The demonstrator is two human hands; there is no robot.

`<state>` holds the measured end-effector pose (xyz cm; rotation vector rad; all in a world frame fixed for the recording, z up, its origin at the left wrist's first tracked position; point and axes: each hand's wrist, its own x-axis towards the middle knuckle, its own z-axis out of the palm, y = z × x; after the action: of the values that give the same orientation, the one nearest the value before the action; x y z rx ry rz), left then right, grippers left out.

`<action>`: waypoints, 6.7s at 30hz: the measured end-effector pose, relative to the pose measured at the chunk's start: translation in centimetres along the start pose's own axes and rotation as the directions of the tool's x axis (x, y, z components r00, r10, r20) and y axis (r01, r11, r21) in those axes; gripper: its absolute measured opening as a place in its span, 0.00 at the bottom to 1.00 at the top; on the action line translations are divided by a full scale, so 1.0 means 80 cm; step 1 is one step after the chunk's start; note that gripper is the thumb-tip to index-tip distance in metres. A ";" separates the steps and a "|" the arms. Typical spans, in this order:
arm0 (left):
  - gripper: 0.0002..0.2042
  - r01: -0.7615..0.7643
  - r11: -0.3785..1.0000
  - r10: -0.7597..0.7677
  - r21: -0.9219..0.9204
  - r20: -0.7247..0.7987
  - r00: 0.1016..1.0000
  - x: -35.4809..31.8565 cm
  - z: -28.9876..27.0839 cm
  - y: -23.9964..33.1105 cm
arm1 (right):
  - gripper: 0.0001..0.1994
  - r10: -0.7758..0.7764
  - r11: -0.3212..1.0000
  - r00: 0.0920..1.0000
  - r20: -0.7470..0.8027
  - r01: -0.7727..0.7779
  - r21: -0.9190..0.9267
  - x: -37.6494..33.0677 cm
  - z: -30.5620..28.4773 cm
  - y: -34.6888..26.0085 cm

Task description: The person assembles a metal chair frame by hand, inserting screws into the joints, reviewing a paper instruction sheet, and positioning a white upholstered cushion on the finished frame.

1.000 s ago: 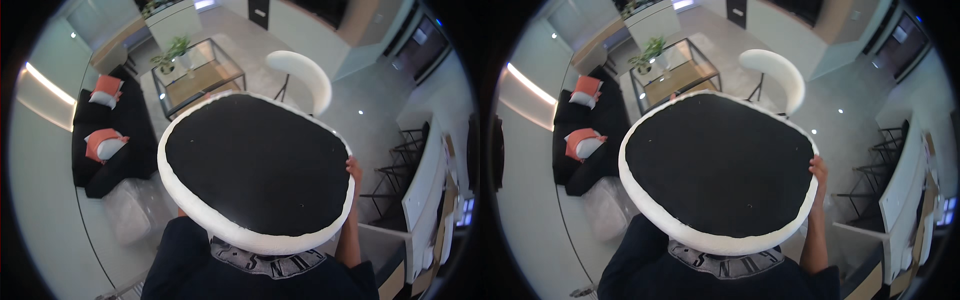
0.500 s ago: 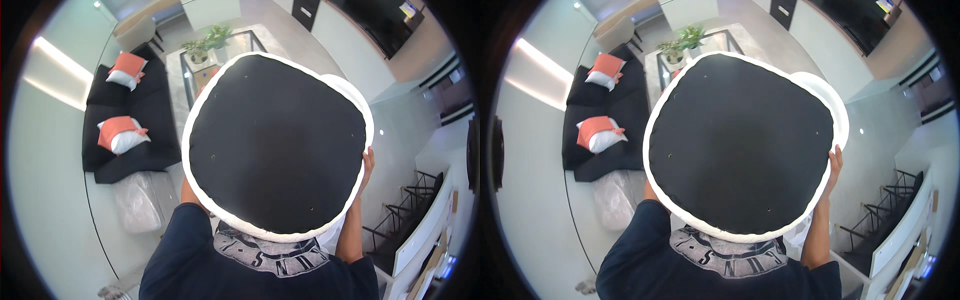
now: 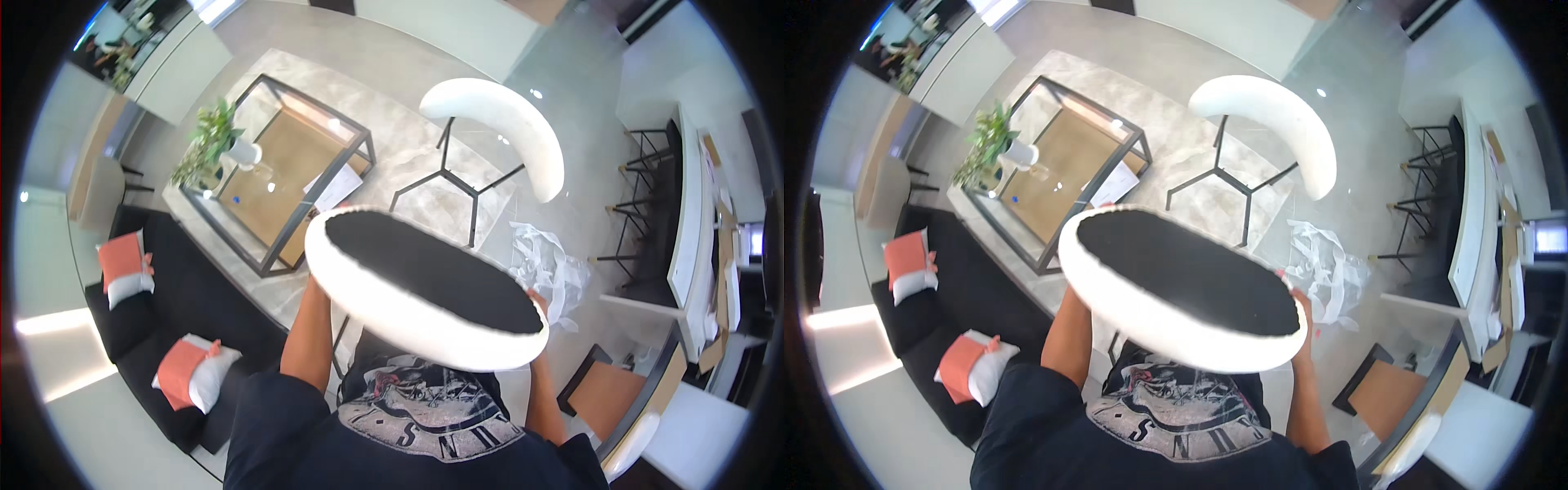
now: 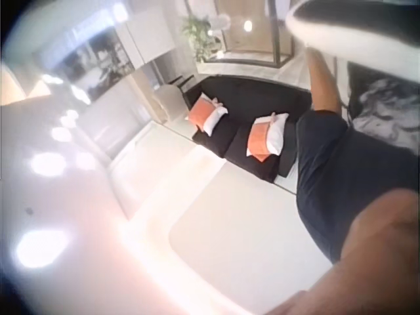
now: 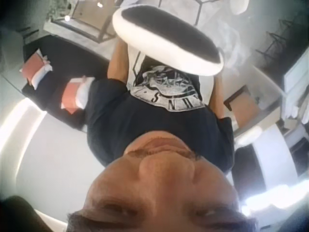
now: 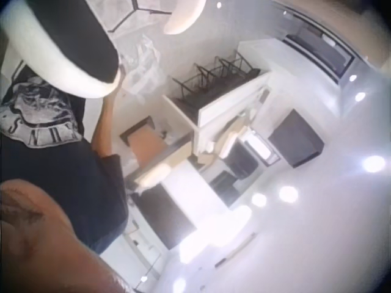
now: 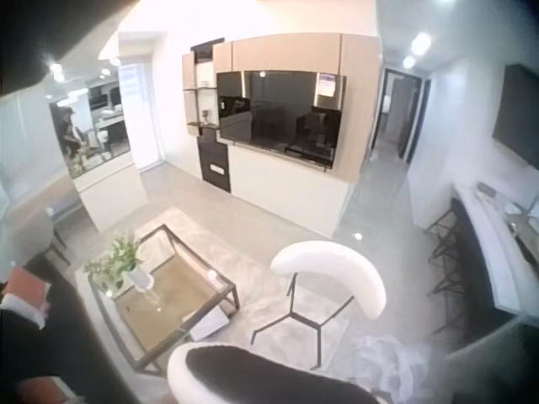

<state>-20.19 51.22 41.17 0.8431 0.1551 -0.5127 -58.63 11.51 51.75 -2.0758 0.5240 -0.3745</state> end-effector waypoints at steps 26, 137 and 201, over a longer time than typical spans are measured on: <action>0.49 0.253 -0.056 0.023 0.966 -0.252 0.968 0.511 0.062 -0.313 | 0.30 0.786 0.392 0.616 0.054 -0.563 0.727 0.320 0.187 0.443; 0.85 0.992 0.118 0.110 0.053 -0.993 0.040 0.243 -0.787 -0.494 | 0.40 -0.011 0.574 0.983 -0.182 -0.143 -0.807 0.496 0.508 0.414; 0.77 0.920 0.356 0.096 0.162 -0.986 0.137 0.218 -0.808 -0.506 | 0.29 -0.228 0.722 0.934 -0.274 -0.027 -0.691 0.328 0.390 0.496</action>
<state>-20.51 70.62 -34.60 2.0840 1.5602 -0.7065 -30.44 1.95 3.22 -2.7959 0.8571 -0.6994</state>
